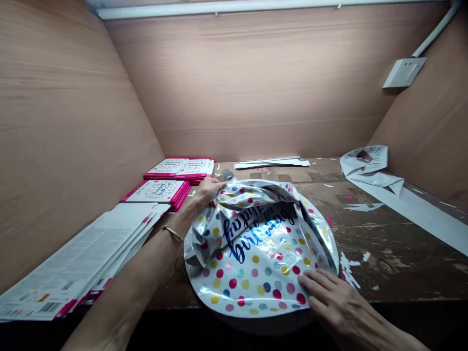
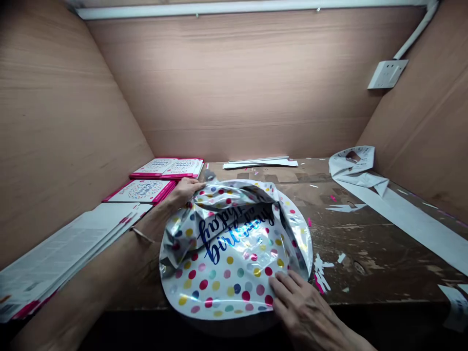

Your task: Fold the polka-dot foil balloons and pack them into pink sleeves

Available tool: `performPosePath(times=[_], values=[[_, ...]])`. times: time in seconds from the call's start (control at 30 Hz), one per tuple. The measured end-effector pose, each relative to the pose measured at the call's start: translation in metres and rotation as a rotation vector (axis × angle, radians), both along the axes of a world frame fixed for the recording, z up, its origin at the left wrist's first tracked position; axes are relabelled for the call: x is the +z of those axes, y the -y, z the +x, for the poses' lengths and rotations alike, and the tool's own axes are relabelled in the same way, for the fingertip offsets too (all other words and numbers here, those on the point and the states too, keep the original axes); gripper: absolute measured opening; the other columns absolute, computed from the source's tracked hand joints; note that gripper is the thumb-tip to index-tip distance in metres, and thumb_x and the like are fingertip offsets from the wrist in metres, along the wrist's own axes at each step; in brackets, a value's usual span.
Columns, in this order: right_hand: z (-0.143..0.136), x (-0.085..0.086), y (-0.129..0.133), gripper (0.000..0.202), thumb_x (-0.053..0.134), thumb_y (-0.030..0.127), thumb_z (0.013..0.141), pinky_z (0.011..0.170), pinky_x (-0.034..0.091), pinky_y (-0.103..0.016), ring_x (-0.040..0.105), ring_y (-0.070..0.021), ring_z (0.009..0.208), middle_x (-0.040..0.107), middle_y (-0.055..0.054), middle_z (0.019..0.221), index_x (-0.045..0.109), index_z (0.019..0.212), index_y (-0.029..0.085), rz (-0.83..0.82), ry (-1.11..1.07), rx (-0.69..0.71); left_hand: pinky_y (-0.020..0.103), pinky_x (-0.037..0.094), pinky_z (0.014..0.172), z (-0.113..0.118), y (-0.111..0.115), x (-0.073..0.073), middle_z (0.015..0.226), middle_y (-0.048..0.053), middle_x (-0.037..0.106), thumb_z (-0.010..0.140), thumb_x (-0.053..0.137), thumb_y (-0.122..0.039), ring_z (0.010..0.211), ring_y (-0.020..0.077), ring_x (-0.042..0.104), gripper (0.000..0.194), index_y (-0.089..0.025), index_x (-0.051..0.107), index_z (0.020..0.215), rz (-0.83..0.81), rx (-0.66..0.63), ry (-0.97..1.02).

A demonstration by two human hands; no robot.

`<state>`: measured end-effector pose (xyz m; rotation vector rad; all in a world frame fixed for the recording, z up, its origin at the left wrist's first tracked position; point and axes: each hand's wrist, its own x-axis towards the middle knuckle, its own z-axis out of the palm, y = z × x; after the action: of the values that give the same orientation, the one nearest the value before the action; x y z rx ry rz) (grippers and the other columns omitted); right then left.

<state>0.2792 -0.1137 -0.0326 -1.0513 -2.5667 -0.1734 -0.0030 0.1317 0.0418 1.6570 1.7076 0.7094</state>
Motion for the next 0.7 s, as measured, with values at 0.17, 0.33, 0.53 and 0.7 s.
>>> performPosePath(times=[0.17,0.33,0.53,0.7], values=[[0.005,0.023,-0.006,0.019,0.048,0.034,0.086,0.073,0.051,-0.027,0.062,-0.018,0.087,0.066,-0.004,0.101,0.061,0.08,0.021,-0.108,0.008,0.02,0.034,0.049,0.076,-0.013,-0.034,-0.03,0.097,0.006,0.06,0.085,0.056,-0.031,0.086,0.0167,0.058,0.022,-0.012,0.059,0.096,-0.049,0.094,-0.337],[-0.006,0.032,-0.033,0.022,0.04,0.03,0.09,0.069,0.051,-0.029,0.061,-0.0199,0.088,0.061,-0.009,0.11,0.059,0.096,0.02,-0.165,0.078,-0.093,0.038,0.048,0.081,0.016,-0.039,-0.043,0.109,0.008,0.055,0.087,0.054,-0.032,0.096,0.0193,0.056,0.029,-0.014,0.053,0.11,-0.006,0.082,-0.464],[-0.018,0.022,-0.131,0.026,0.044,0.038,0.087,0.087,0.04,-0.04,0.055,-0.0245,0.1,0.059,-0.009,0.11,0.06,0.099,0.021,-0.376,0.179,-0.32,0.025,0.044,0.066,0.017,-0.021,-0.011,0.075,0.005,0.061,0.082,0.058,-0.033,0.074,0.0155,0.059,0.022,-0.012,0.061,0.075,0.224,0.035,-0.456],[0.042,0.001,-0.176,0.04,0.04,0.045,0.086,0.074,0.044,-0.046,0.06,-0.032,0.09,0.06,-0.018,0.104,0.057,0.108,0.016,-0.412,0.13,-0.789,0.018,0.034,0.05,-0.014,0.035,0.038,0.058,-0.001,0.052,0.09,0.04,-0.031,0.057,0.0094,0.05,0.032,-0.014,0.053,0.067,0.57,0.087,-0.33]])
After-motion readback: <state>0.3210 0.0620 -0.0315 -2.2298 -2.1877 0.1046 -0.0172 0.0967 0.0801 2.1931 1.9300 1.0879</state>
